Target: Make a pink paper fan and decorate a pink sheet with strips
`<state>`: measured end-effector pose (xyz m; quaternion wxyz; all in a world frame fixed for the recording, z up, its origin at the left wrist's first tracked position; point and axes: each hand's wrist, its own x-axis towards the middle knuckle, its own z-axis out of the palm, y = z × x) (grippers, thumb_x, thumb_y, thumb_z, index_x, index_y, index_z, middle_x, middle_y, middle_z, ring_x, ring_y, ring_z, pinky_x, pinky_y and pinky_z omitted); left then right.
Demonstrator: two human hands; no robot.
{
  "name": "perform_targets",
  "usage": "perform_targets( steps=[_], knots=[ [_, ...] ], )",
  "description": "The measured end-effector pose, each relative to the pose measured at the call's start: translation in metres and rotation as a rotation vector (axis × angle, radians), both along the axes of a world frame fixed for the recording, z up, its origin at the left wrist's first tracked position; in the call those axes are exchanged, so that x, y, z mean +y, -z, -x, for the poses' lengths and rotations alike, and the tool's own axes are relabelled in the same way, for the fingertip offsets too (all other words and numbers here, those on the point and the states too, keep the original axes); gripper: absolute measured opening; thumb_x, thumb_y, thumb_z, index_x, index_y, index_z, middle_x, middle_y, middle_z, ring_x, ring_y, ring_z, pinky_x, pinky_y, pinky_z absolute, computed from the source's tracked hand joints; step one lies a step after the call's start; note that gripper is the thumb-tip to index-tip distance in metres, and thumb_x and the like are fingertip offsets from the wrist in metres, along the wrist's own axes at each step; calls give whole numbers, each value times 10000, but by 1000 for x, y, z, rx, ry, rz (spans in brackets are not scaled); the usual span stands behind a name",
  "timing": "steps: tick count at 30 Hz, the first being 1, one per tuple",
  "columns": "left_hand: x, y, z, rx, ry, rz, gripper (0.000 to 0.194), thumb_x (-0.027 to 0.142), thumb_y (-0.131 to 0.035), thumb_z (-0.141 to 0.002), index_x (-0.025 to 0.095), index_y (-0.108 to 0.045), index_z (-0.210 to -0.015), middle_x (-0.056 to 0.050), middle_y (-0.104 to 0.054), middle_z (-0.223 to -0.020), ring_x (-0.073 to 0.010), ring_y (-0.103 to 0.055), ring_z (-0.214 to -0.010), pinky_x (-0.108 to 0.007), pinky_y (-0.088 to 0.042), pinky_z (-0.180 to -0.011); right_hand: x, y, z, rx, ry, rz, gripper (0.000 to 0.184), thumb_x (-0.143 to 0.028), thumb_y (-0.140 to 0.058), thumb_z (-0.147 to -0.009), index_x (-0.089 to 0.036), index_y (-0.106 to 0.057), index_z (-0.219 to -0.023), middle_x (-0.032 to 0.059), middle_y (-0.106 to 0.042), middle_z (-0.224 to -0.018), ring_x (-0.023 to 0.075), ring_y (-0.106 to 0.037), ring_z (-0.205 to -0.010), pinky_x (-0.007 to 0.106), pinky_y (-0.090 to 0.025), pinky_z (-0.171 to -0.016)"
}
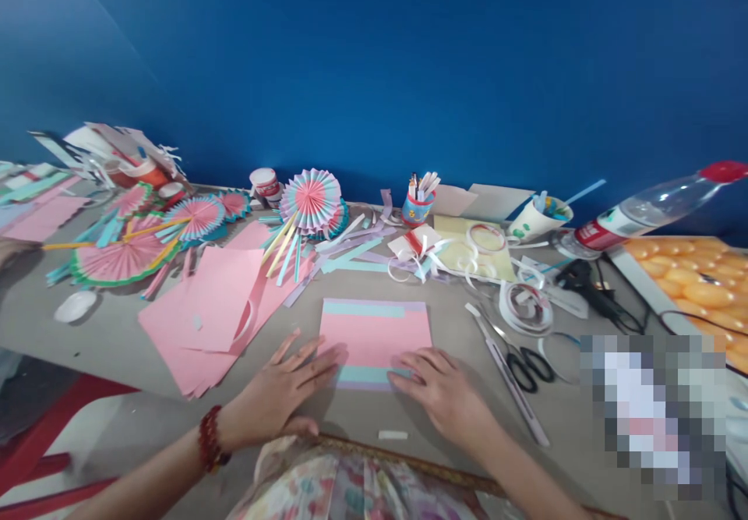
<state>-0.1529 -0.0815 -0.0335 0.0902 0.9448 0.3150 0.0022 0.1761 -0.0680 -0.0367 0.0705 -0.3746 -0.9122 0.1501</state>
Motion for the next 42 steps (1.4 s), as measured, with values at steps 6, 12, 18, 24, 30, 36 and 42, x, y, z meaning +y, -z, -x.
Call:
perform_targets(
  steps=[6, 12, 18, 24, 30, 36, 42],
  knots=[
    [-8, 5, 16, 3, -45, -107, 745, 701, -422, -874, 278, -351, -1484, -64, -299, -1572, -336, -177, -1458, -567, -69, -1165, -5, 3, -13, 4, 44, -29, 453, -40, -539, -823, -305, -656, -1172, 59, -638, -1247, 243, -512, -1098, 424, -376, -975],
    [-13, 11, 22, 38, -37, -184, 706, 670, -425, -896, 278, -363, -1479, -47, -317, -1566, -317, -181, -1456, -525, -26, -1177, -9, 9, -18, 38, 82, -59, 441, -31, -527, -803, -284, -678, -1131, 54, -671, -1180, 248, -517, -1077, 429, -385, -968],
    [-17, 16, 27, 52, -58, -180, 624, 581, -447, -931, 285, -369, -1475, -36, -376, -1537, -282, -252, -1436, -499, -67, -1185, -12, 11, -17, 70, 115, -65, 430, -28, -522, -810, -273, -680, -1126, 52, -682, -1178, 235, -535, -1075, 412, -411, -949],
    [-17, 17, 27, 53, -40, -205, 649, 560, -474, -924, 269, -345, -1489, -33, -371, -1540, -278, -271, -1428, -481, -95, -1189, -13, 15, -16, 114, 99, -99, 424, -26, -503, -827, -262, -664, -1141, 35, -674, -1219, 225, -526, -1125, 412, -410, -985],
    [-5, 17, 24, 16, -56, -254, 629, 556, -495, -919, 269, -386, -1468, -45, -332, -1559, -293, -268, -1432, -478, -132, -1180, -6, 16, -9, 91, 167, -116, 428, -19, -496, -822, -242, -658, -1149, 50, -639, -1274, 238, -513, -1169, 409, -418, -994],
    [10, 6, 26, 8, -66, -276, 382, 419, -525, -937, 290, -577, -1292, -24, -385, -1533, -274, -306, -1422, -493, -145, -1183, -2, 15, -2, 123, 182, -105, 432, 4, -486, -798, -236, -650, -1118, 36, -641, -1264, 226, -523, -1174, 387, -430, -1005],
    [29, -2, 21, -155, -160, -216, 181, 215, -506, -933, 251, -681, -901, -10, -549, -1400, -236, -454, -1321, -478, -301, -1126, -1, 20, -2, 146, 173, -116, 439, 13, -471, -743, -217, -651, -1071, 41, -676, -1186, 207, -558, -1130, 357, -461, -989]
  ],
)
